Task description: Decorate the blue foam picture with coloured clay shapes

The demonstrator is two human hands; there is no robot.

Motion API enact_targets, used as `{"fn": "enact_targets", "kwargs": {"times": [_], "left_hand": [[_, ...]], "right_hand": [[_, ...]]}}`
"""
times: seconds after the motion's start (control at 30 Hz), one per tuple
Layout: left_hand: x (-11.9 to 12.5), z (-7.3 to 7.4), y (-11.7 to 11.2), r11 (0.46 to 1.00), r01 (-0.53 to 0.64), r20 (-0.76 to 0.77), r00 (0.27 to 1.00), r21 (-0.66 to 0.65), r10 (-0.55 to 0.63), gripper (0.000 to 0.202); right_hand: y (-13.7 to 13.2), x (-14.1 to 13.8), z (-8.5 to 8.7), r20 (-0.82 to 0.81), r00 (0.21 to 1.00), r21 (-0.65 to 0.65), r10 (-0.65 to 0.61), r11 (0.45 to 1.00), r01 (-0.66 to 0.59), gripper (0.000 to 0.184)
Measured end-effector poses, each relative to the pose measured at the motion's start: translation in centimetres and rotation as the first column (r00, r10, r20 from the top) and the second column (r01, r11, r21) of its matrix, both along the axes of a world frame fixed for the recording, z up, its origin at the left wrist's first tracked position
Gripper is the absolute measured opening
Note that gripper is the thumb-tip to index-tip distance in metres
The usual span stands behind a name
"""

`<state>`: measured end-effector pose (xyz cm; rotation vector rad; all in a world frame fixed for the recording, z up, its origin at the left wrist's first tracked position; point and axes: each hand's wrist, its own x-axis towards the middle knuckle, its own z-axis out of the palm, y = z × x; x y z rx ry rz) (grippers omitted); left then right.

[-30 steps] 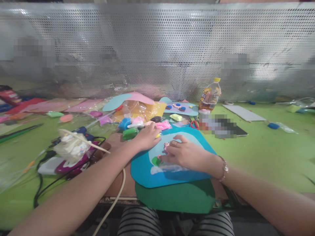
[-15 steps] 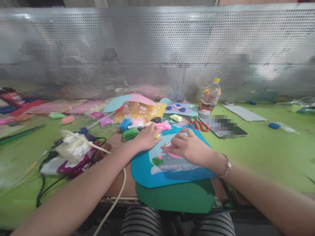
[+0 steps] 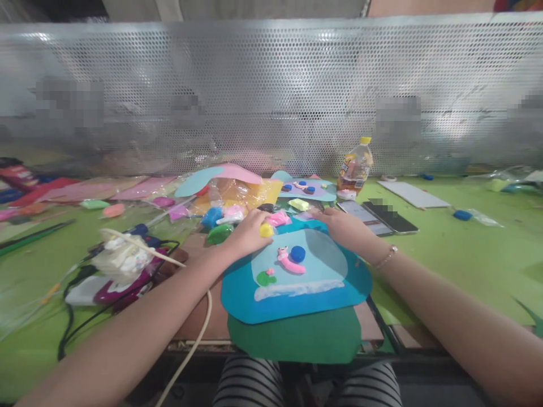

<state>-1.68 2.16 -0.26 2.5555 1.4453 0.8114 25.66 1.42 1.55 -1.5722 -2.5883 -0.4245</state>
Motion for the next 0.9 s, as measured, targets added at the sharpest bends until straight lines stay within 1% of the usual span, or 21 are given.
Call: {"fn": "enact_targets", "kwargs": {"times": [0.1, 0.2, 0.27, 0.37, 0.5, 0.57, 0.63, 0.7, 0.77, 0.83, 0.9], "left_hand": [[0.1, 0.0, 0.0, 1.0, 0.007, 0.043, 0.999, 0.011, -0.008, 0.058], [0.0, 0.0, 0.2, 0.999, 0.021, 0.102, 0.994, 0.043, -0.025, 0.061], [0.0, 0.0, 0.2, 0.998, 0.023, 0.12, 0.992, 0.065, -0.031, 0.059], [0.0, 0.2, 0.1, 0.996, 0.033, 0.105, 0.994, 0.086, -0.042, 0.052], [-0.1, 0.4, -0.2, 0.99, 0.087, 0.06, 0.994, 0.109, -0.094, 0.044], [-0.1, 0.6, -0.5, 0.987, 0.117, 0.01, 0.993, 0.113, -0.119, 0.036], [-0.2, 0.8, -0.8, 0.985, 0.127, -0.06, 0.991, 0.114, -0.121, 0.026], [-0.3, 1.2, -1.1, 0.988, 0.11, -0.134, 0.986, 0.109, -0.095, 0.018], [-0.4, 1.6, -1.3, 0.99, 0.092, -0.19, 0.979, 0.106, -0.07, 0.015], [-0.6, 2.1, -1.3, 0.99, 0.07, -0.229, 0.973, 0.126, -0.039, 0.02], [-1.0, 2.6, -1.2, 0.985, 0.018, -0.246, 0.969, 0.169, 0.025, 0.026]], "right_hand": [[-0.2, -0.3, -0.2, 0.033, 0.999, -0.034, -0.016, 0.999, 0.017, 0.053], [-0.4, -0.4, -0.3, 0.039, 0.999, -0.04, -0.027, 0.999, 0.029, 0.045], [-0.4, -0.3, -0.3, 0.039, 0.998, -0.037, -0.04, 0.998, 0.041, 0.046], [-0.6, -0.3, -0.3, 0.047, 0.997, -0.034, -0.059, 0.998, 0.061, 0.053], [-0.7, -0.5, -0.3, 0.044, 0.998, -0.009, -0.037, 0.999, 0.037, 0.055], [-0.8, -0.6, -0.4, 0.044, 0.999, -0.005, -0.023, 1.0, 0.024, 0.053], [-0.7, -0.6, -0.4, 0.045, 0.999, -0.019, -0.028, 0.999, 0.029, 0.053], [-0.6, -0.6, -0.4, 0.045, 0.998, -0.038, -0.033, 0.999, 0.035, 0.053], [-0.5, -0.5, -0.4, 0.043, 0.999, -0.05, -0.034, 0.998, 0.036, 0.054], [-0.4, -0.4, -0.4, 0.041, 0.999, -0.062, -0.032, 0.998, 0.034, 0.054], [-0.3, -0.5, -0.5, 0.037, 0.999, -0.076, -0.034, 0.996, 0.036, 0.054]]}}
